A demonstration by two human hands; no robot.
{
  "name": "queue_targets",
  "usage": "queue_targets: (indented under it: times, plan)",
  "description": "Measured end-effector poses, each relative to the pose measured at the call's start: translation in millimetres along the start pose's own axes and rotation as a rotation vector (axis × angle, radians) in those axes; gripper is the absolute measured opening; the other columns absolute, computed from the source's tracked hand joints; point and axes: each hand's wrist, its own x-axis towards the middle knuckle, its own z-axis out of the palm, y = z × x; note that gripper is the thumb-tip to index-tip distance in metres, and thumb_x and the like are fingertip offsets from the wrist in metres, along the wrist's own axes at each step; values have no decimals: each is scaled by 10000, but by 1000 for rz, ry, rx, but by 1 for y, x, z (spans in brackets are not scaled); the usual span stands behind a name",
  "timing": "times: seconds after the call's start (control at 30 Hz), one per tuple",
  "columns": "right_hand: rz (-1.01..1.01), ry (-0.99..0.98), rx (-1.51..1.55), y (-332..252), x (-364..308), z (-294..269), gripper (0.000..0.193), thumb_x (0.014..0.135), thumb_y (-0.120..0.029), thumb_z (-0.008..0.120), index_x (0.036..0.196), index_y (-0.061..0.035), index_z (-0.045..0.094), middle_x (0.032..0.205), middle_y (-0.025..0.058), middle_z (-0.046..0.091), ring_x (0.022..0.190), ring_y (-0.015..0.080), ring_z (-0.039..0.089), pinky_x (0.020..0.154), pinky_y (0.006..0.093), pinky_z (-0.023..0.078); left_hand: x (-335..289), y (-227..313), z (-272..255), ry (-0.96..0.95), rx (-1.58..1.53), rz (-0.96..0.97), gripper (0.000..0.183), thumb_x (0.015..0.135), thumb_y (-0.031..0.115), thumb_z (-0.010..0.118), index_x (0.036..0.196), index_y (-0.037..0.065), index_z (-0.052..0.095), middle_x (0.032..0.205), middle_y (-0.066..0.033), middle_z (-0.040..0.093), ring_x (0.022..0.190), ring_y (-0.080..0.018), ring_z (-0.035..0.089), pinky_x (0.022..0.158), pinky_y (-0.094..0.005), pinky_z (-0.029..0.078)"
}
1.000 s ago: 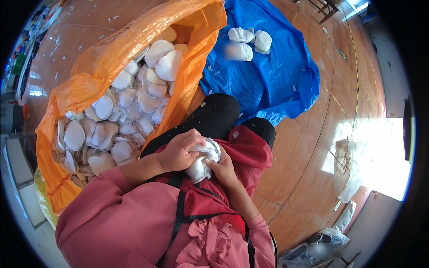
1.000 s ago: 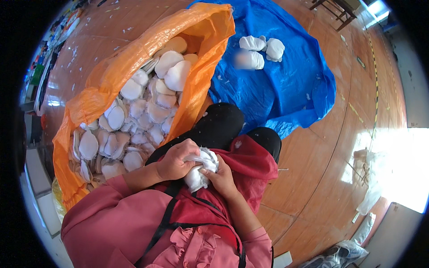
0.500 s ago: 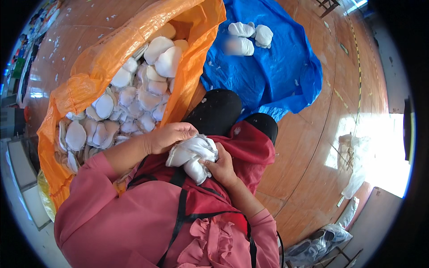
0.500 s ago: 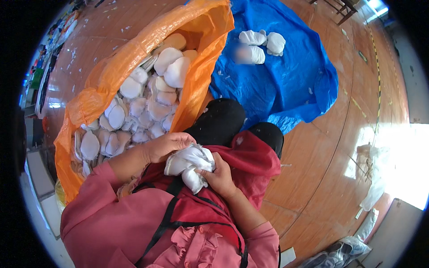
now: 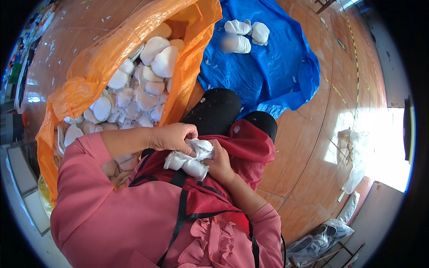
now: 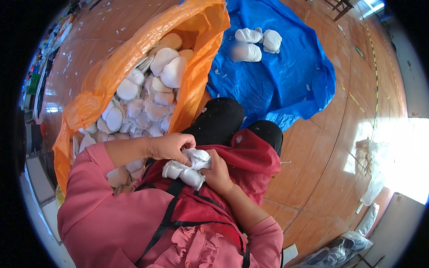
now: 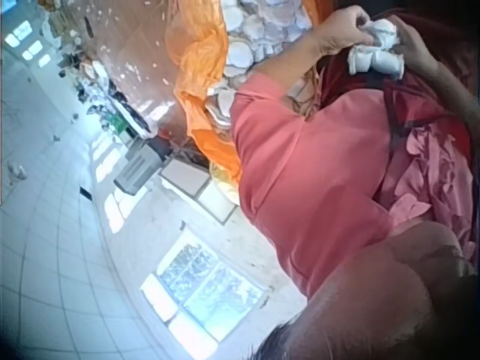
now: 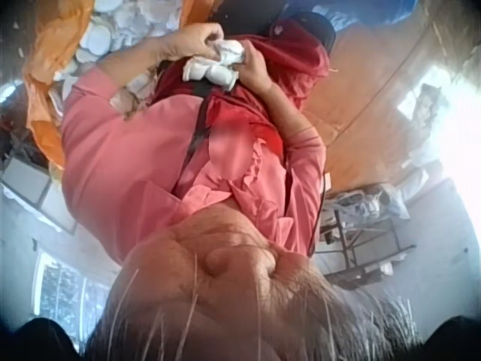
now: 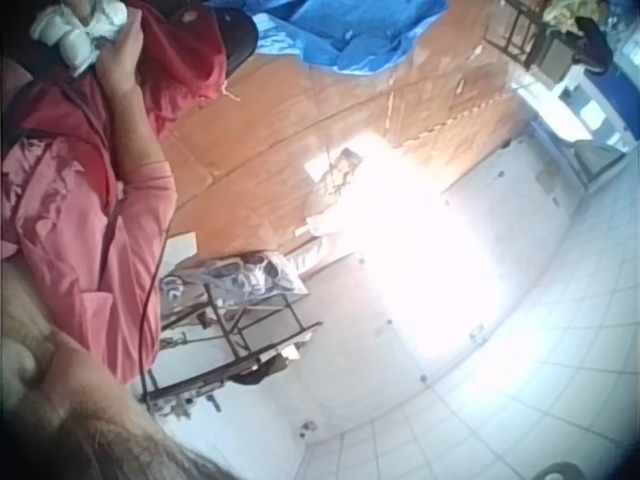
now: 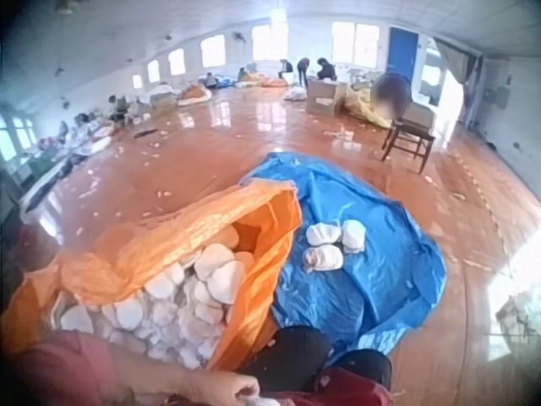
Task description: The person sits on the floor and stuffs white material into small fabric pouches, then ties them closed. The person places the finished pouches onto a blue tarp nearby.
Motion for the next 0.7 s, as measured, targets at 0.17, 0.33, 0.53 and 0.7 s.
queue_targets:
  times: [0.17,0.33,0.53,0.7]
  plan:
    - [51,-16,2,-1,3,1,378,671,10,741,1003,-26,563,937,192,651,887,364,644,773,393,504,-6,2,18,204,346,145,445,643,147,864,910,40,525,871,-117,577,804,-273,582,704,-357,465]
    - [-14,-280,151,-8,-3,-25,381,724,-33,753,1064,-29,580,1037,111,627,963,236,614,855,329,487,-15,-13,42,349,348,417,416,659,65,816,884,38,467,845,-131,536,785,-312,572,689,-386,458]
    - [127,-492,523,3,-3,-43,452,865,-197,760,1214,-17,536,1140,38,586,1087,127,550,949,289,453,-17,-12,50,445,465,590,321,638,-64,663,878,33,473,832,-122,500,802,-339,537,703,-394,439]
    - [50,-408,176,-21,4,-41,360,801,-126,799,1075,-33,585,1007,23,592,916,113,567,800,272,478,-13,-21,47,459,476,549,298,631,-111,573,871,31,467,821,-120,490,788,-341,528,695,-392,433]
